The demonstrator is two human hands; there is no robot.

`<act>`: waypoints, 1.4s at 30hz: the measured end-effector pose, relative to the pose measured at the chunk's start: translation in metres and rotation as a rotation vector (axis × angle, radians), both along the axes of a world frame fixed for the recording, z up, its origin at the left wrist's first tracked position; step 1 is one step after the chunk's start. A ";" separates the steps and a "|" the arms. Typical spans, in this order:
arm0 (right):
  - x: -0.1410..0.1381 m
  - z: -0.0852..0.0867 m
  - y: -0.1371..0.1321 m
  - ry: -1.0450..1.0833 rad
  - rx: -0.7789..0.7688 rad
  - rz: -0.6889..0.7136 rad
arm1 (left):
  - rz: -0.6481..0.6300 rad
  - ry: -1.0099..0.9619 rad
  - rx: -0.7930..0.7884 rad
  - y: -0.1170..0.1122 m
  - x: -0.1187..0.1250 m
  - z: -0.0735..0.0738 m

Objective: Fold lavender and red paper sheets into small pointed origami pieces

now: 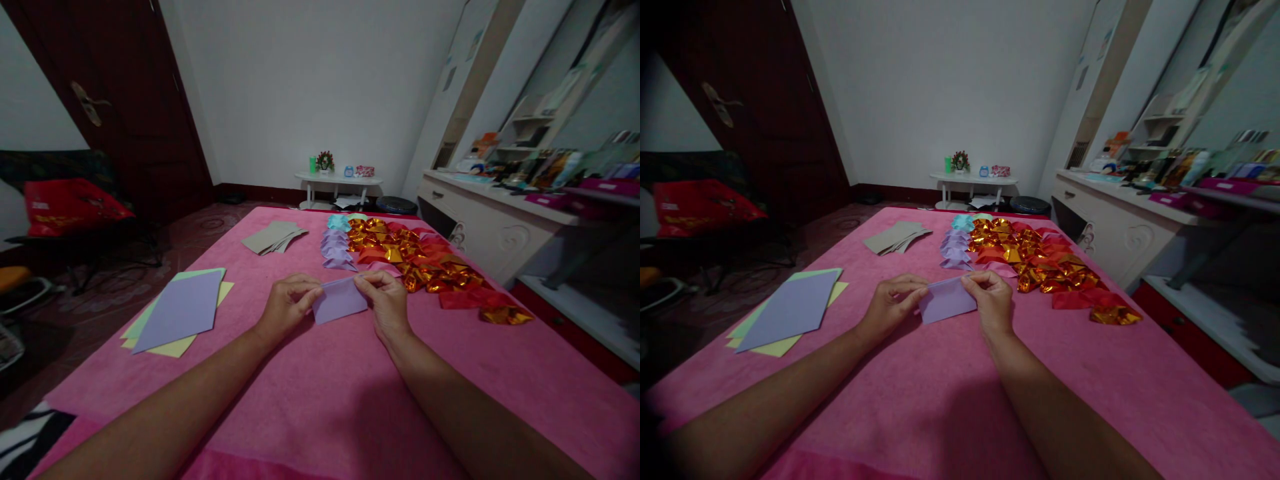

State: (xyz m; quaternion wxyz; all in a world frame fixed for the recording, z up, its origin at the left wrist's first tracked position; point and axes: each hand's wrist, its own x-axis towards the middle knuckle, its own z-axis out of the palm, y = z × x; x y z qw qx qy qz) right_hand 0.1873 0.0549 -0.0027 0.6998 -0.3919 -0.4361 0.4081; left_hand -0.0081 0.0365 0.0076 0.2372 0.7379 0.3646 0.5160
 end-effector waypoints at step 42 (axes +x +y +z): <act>0.000 0.000 -0.002 -0.005 0.054 -0.069 | -0.145 -0.008 -0.201 0.005 0.001 -0.006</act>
